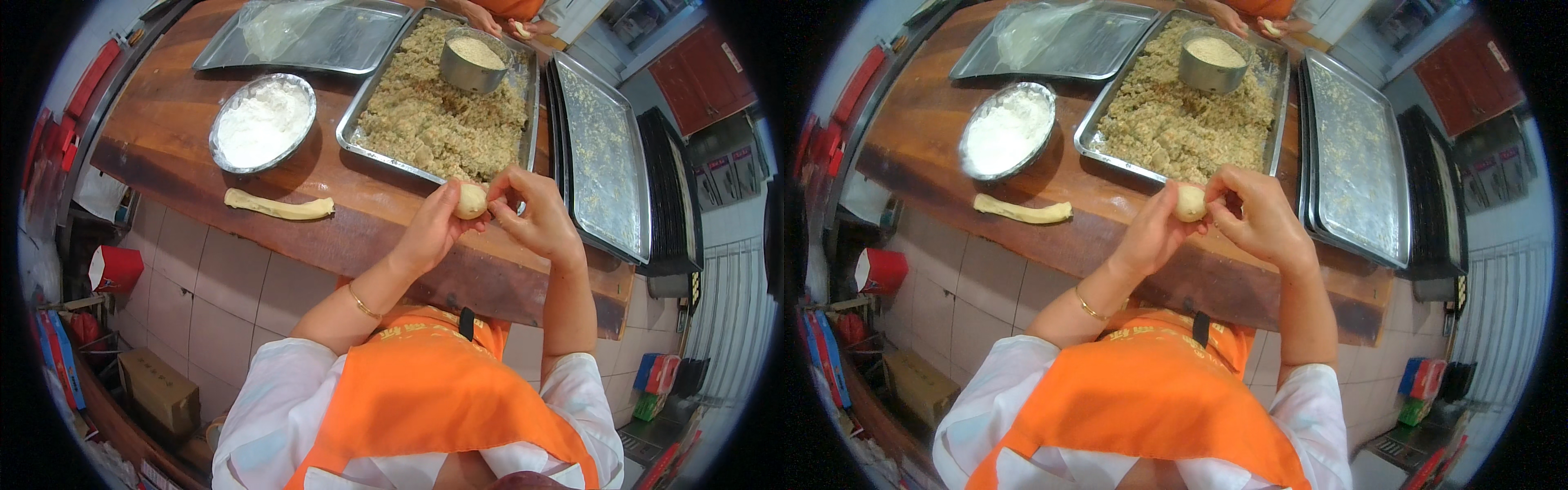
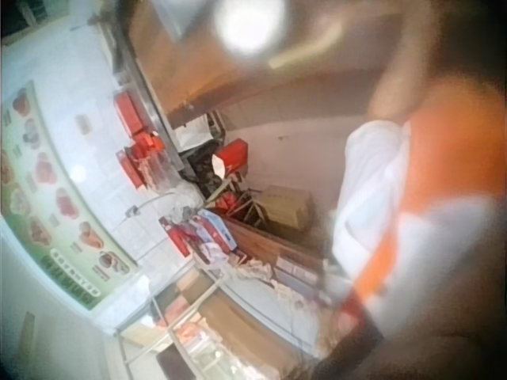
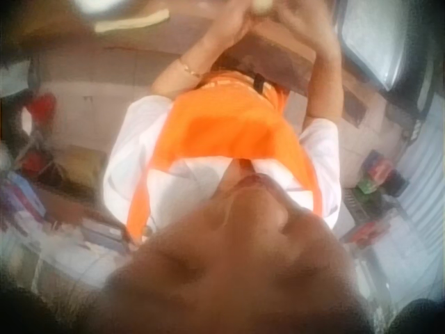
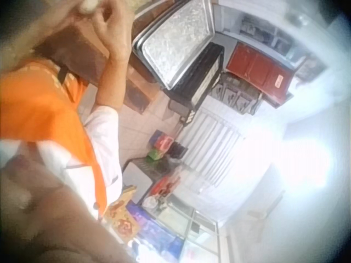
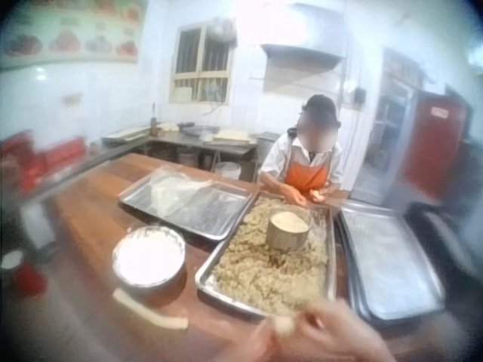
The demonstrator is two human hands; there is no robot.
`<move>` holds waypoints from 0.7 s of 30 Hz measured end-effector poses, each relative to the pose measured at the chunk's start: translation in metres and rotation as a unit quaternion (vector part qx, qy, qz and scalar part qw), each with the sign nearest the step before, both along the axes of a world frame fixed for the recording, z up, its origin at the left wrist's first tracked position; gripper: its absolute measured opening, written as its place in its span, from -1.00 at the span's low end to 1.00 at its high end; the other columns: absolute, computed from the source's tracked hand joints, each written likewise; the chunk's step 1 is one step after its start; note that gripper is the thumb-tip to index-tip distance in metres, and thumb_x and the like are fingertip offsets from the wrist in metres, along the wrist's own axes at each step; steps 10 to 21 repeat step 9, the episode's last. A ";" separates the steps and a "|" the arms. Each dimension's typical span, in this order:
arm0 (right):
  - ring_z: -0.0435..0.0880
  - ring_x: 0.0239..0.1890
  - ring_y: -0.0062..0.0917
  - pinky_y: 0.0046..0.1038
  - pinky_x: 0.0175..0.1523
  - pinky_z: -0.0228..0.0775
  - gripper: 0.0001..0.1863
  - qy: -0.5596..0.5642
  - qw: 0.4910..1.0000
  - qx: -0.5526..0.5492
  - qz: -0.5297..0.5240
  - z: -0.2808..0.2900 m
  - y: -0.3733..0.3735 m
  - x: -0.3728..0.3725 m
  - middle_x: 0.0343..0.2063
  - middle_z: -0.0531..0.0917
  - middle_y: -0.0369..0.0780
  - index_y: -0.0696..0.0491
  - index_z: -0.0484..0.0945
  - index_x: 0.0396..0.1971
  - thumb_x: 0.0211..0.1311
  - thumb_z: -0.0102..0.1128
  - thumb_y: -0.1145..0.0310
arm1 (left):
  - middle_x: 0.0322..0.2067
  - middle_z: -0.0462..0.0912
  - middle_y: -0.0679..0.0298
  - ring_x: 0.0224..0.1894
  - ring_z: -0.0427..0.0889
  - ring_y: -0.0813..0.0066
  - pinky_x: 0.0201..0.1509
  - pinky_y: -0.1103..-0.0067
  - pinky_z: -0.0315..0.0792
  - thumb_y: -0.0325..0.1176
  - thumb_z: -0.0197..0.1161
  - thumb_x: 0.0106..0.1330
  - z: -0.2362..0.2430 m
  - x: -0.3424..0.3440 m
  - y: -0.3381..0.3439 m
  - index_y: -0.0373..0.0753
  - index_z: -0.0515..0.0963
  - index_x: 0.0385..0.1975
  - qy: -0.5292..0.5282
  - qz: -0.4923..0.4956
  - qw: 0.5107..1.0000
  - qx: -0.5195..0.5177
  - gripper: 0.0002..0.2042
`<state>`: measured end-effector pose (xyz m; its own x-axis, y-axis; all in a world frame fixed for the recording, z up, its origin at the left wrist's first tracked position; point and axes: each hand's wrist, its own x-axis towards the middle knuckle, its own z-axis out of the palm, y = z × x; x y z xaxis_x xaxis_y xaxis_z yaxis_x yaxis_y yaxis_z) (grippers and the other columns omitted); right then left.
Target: The person prepares bread rolls by hand at a table, taking pieces of dough from a tray, flattening them, filling them with a crumbly mixture using their hands, and then sealing and shaping the dough into rounded rolls before placing them onto another tray.
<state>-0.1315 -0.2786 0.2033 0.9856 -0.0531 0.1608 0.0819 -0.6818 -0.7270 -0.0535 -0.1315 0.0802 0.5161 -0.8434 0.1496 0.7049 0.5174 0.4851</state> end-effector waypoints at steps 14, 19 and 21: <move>0.58 -0.50 -0.46 -0.43 -0.35 0.44 -0.88 -0.011 0.997 -0.071 0.029 0.004 0.002 0.003 -0.50 0.57 -0.14 0.14 0.51 -0.36 0.10 0.26 0.53 | -0.04 0.56 0.11 0.00 0.57 0.35 0.04 0.45 0.53 -0.05 -0.03 0.58 0.000 0.007 0.012 -0.26 0.30 0.20 -0.020 -0.029 0.999 0.018 -0.57; 0.58 -0.50 -0.46 -0.43 -0.35 0.44 -0.88 -0.011 0.997 -0.071 0.029 0.004 0.002 0.003 -0.50 0.57 -0.14 0.14 0.51 -0.36 0.10 0.26 0.53 | -0.04 0.56 0.11 0.00 0.57 0.35 0.04 0.45 0.53 -0.05 -0.03 0.58 0.000 0.007 0.012 -0.26 0.30 0.20 -0.020 -0.029 0.999 0.018 -0.57; 0.58 -0.50 -0.46 -0.43 -0.35 0.44 -0.88 -0.011 0.997 -0.071 0.029 0.004 0.002 0.003 -0.50 0.57 -0.14 0.14 0.51 -0.36 0.10 0.26 0.53 | -0.04 0.56 0.11 0.00 0.57 0.35 0.04 0.45 0.53 -0.05 -0.03 0.58 0.000 0.007 0.012 -0.26 0.30 0.20 -0.020 -0.029 0.999 0.018 -0.57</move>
